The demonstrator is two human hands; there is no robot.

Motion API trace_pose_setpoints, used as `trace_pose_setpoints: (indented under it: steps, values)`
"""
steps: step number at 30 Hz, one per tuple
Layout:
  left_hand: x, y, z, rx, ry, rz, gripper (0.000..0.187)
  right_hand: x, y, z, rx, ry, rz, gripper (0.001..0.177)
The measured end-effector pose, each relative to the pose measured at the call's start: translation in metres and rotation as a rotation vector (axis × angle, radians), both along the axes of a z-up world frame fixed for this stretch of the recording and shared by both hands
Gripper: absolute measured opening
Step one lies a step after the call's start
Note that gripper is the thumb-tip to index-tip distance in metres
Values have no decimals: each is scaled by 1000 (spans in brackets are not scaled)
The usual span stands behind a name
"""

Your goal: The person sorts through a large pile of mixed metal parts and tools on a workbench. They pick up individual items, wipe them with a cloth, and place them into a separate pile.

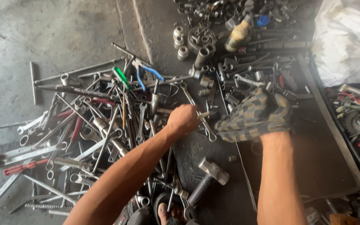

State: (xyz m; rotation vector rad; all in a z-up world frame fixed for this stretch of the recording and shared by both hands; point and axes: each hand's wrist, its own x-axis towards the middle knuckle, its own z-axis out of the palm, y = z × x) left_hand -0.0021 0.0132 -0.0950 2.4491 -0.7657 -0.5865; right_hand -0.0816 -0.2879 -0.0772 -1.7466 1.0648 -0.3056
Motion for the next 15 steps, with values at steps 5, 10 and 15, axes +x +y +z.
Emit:
trace_pose_setpoints:
  steps: [5, 10, 15]
  values:
    - [-11, 1, -10, 68, -47, -169, 23, 6, -8, -1, -33, 2, -4, 33]
    - [-49, 33, -37, 722, -94, -688, 17, -3, -11, -5, -29, 1, -7, 31]
    - [-79, 65, -30, 682, -433, -957, 27, -2, -8, -6, -20, -30, -14, 29]
